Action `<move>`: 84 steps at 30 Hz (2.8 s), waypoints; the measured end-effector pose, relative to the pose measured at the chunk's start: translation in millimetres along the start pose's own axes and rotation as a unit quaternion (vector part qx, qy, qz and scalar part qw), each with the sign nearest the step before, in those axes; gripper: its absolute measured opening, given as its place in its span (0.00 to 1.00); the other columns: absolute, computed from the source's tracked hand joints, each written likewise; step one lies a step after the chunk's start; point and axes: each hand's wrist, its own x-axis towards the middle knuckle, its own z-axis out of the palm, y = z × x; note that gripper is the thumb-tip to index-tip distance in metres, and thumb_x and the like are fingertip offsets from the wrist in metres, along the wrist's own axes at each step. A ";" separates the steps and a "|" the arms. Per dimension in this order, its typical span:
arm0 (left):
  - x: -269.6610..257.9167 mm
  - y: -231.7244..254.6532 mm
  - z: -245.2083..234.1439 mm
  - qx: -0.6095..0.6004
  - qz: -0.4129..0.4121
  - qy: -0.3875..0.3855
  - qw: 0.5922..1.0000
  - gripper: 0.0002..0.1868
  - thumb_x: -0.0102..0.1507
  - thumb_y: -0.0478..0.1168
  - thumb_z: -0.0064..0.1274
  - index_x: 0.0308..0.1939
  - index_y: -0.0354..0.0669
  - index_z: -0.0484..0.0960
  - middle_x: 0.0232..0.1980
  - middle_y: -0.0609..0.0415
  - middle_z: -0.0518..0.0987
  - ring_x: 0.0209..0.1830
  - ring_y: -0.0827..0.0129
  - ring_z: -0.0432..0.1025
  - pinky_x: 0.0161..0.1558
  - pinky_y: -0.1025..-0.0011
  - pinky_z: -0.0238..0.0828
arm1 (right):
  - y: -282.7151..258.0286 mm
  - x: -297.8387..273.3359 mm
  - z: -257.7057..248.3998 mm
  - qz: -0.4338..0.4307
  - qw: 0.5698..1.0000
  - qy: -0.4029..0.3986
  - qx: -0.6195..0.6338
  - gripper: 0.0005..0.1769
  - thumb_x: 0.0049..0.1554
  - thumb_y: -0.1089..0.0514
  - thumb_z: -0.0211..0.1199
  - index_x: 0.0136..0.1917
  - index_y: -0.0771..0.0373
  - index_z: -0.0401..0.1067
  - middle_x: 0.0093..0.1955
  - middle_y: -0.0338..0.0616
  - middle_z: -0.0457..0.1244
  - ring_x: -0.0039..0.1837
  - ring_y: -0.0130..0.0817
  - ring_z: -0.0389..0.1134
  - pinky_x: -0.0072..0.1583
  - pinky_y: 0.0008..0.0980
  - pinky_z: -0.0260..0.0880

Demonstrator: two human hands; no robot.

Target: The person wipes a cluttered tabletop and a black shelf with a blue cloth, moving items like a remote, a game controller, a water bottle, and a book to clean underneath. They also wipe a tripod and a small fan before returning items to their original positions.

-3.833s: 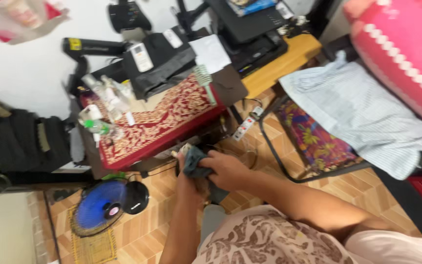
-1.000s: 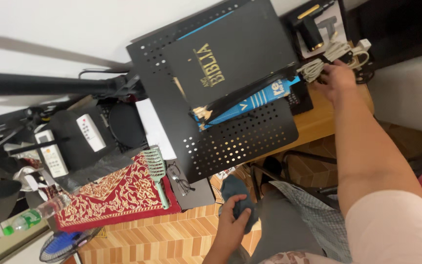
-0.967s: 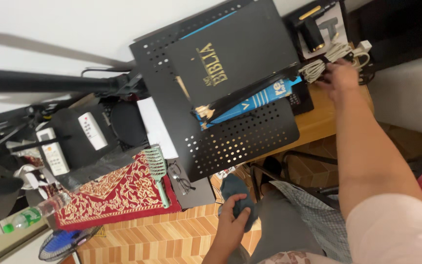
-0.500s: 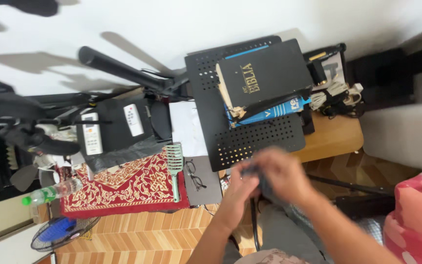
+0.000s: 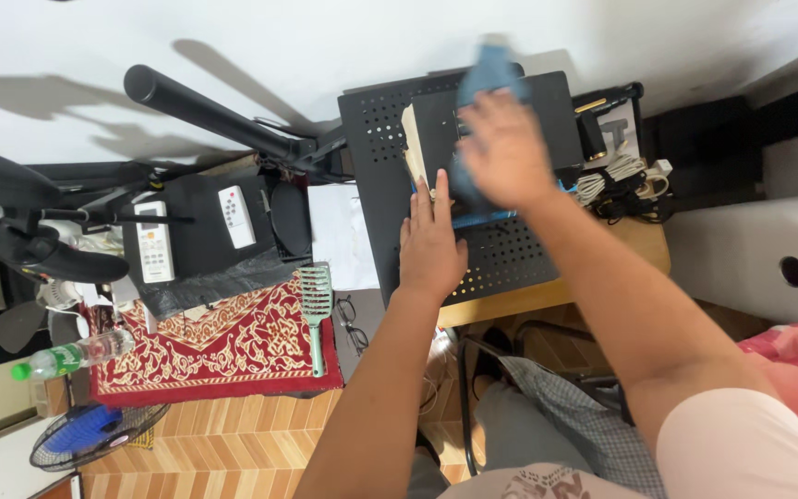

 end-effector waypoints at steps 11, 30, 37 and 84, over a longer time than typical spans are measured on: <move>40.9 19.9 4.4 -0.202 -0.155 0.111 0.961 0.46 0.60 0.61 0.61 0.70 0.36 0.63 0.71 0.37 0.68 0.72 0.47 0.65 0.71 0.54 0.62 | 140.9 -51.9 -9.4 0.235 0.947 0.199 0.089 0.23 0.62 0.55 0.62 0.66 0.70 0.72 0.63 0.62 0.65 0.64 0.52 0.66 0.66 0.44 0.66; 1.6 -6.8 14.5 -0.294 -0.350 0.044 0.888 0.55 0.48 0.60 0.70 0.71 0.35 0.65 0.68 0.38 0.64 0.67 0.50 0.66 0.64 0.59 0.69 | 42.1 -123.3 -80.8 0.507 0.760 0.021 0.405 0.32 0.52 0.51 0.72 0.65 0.67 0.71 0.53 0.44 0.69 0.52 0.31 0.70 0.54 0.34 0.73; -23.3 -2.3 23.5 -0.338 -0.309 0.086 0.885 0.56 0.48 0.57 0.71 0.73 0.35 0.63 0.67 0.39 0.62 0.65 0.52 0.66 0.62 0.61 0.68 | 13.1 -151.2 -87.3 0.494 0.745 0.050 0.445 0.29 0.52 0.53 0.73 0.62 0.69 0.73 0.52 0.45 0.68 0.52 0.33 0.69 0.52 0.35 0.72; -80.9 -41.8 -15.6 -0.645 -0.279 0.072 0.708 0.42 0.49 0.32 0.68 0.64 0.32 0.63 0.53 0.40 0.78 0.49 0.57 0.77 0.45 0.64 0.76 | 73.4 -216.3 -37.7 0.515 0.688 0.189 0.475 0.09 0.57 0.59 0.62 0.47 0.68 0.78 0.45 0.42 0.69 0.45 0.30 0.68 0.51 0.29 0.68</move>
